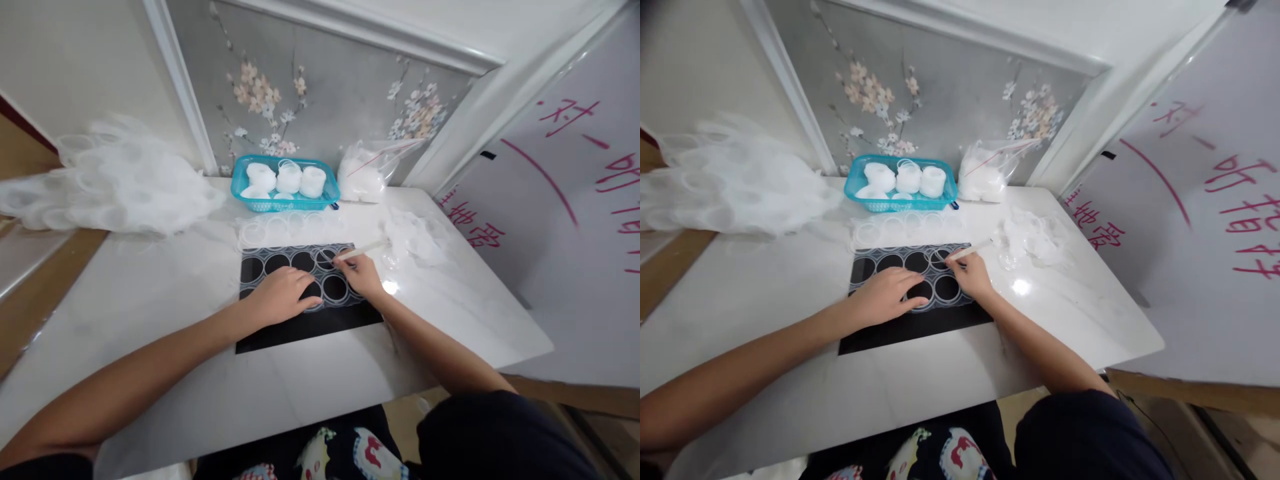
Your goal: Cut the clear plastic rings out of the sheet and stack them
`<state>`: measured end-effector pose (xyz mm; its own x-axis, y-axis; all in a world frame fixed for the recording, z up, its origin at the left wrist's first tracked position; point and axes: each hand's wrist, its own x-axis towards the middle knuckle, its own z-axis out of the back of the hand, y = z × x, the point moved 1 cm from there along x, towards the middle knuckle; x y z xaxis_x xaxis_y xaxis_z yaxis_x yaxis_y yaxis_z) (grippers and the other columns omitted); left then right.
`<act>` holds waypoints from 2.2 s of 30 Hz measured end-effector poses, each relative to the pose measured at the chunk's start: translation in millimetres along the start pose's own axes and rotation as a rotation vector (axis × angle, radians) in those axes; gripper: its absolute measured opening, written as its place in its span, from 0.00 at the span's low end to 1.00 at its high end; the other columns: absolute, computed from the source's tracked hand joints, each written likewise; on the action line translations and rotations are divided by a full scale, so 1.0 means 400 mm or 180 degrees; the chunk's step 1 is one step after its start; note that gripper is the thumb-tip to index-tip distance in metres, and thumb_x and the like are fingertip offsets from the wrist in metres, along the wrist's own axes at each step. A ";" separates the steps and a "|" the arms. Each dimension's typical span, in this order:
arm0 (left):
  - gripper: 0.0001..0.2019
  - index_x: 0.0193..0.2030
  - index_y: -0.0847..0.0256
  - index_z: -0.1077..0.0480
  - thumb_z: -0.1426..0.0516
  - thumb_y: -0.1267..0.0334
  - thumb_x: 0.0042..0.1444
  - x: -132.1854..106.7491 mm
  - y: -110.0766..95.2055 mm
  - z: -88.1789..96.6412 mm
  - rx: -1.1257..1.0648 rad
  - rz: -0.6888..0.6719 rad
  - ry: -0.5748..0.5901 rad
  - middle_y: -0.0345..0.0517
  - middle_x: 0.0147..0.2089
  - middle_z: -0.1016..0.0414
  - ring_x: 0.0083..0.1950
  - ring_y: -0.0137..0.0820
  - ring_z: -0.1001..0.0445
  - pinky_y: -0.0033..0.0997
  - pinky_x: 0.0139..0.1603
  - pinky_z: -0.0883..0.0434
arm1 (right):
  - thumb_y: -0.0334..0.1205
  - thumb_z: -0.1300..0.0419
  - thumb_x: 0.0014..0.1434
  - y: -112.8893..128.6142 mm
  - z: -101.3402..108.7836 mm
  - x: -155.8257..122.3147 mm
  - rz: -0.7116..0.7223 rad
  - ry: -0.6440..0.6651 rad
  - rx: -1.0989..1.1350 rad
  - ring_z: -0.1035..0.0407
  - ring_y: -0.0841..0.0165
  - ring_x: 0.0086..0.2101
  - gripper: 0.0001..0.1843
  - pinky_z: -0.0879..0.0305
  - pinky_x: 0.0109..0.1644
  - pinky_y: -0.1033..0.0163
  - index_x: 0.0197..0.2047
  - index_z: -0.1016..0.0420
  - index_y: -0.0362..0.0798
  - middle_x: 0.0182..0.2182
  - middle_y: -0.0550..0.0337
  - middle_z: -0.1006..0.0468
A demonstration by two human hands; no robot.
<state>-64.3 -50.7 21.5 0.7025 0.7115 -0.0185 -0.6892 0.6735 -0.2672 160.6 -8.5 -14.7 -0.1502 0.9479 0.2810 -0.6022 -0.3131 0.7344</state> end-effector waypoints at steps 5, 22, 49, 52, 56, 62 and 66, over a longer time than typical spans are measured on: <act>0.29 0.63 0.72 0.33 0.45 0.49 0.67 0.050 -0.032 -0.063 0.0232 -0.0264 0.0025 0.63 0.67 0.35 0.69 0.46 0.36 0.44 0.69 0.39 | 0.43 0.41 0.62 -0.009 -0.031 -0.053 0.0097 0.0035 0.0419 0.22 0.59 0.39 0.12 0.28 0.46 0.56 0.31 0.19 0.51 0.34 0.56 0.17; 0.29 0.63 0.73 0.33 0.45 0.49 0.67 0.048 -0.019 -0.102 0.0124 -0.0254 0.0026 0.63 0.68 0.37 0.71 0.46 0.39 0.45 0.72 0.41 | 0.38 0.41 0.64 -0.009 -0.046 -0.065 0.0350 0.0064 -0.0108 0.27 0.57 0.51 0.10 0.33 0.59 0.50 0.37 0.18 0.52 0.38 0.58 0.15; 0.27 0.64 0.69 0.34 0.46 0.50 0.67 0.154 -0.079 -0.103 0.0135 -0.0493 0.0047 0.63 0.69 0.38 0.71 0.45 0.38 0.45 0.71 0.40 | 0.41 0.42 0.63 -0.087 0.048 -0.055 0.0183 -0.0207 0.0113 0.23 0.60 0.41 0.11 0.29 0.50 0.55 0.34 0.18 0.51 0.34 0.56 0.16; 0.30 0.64 0.74 0.35 0.44 0.50 0.65 0.153 -0.080 -0.100 0.0058 -0.0425 0.0161 0.66 0.68 0.38 0.71 0.47 0.40 0.45 0.71 0.40 | 0.38 0.43 0.64 -0.083 0.025 -0.070 0.0231 -0.0167 -0.0299 0.27 0.57 0.49 0.10 0.35 0.58 0.49 0.36 0.19 0.52 0.36 0.56 0.15; 0.34 0.64 0.74 0.35 0.41 0.46 0.61 0.163 -0.087 -0.078 0.0039 -0.0368 0.0317 0.69 0.69 0.39 0.71 0.50 0.40 0.48 0.70 0.39 | 0.29 0.41 0.58 -0.091 0.073 -0.010 0.0382 -0.0380 -0.1003 0.32 0.53 0.56 0.11 0.57 0.69 0.37 0.36 0.19 0.54 0.37 0.56 0.16; 0.34 0.64 0.71 0.35 0.42 0.44 0.62 0.138 -0.101 -0.051 0.0052 -0.0462 0.0359 0.65 0.68 0.38 0.70 0.49 0.39 0.47 0.69 0.38 | 0.35 0.45 0.60 -0.090 0.195 0.007 -0.0259 -0.1679 -0.0912 0.28 0.52 0.48 0.12 0.47 0.64 0.37 0.33 0.20 0.49 0.38 0.50 0.16; 0.27 0.63 0.67 0.32 0.47 0.47 0.67 0.075 -0.112 -0.089 -0.0008 -0.0740 0.0080 0.59 0.66 0.33 0.69 0.47 0.36 0.46 0.69 0.37 | 0.39 0.42 0.62 -0.036 0.105 -0.164 -0.0015 -0.0430 -0.0103 0.25 0.57 0.41 0.11 0.31 0.53 0.49 0.31 0.19 0.52 0.32 0.55 0.16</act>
<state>-6.0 -66.4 -1.5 0.8465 0.5321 0.0197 -0.5080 0.8181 -0.2695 212.0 -68.8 -17.5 -0.0416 0.9321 0.3599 -0.6279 -0.3046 0.7162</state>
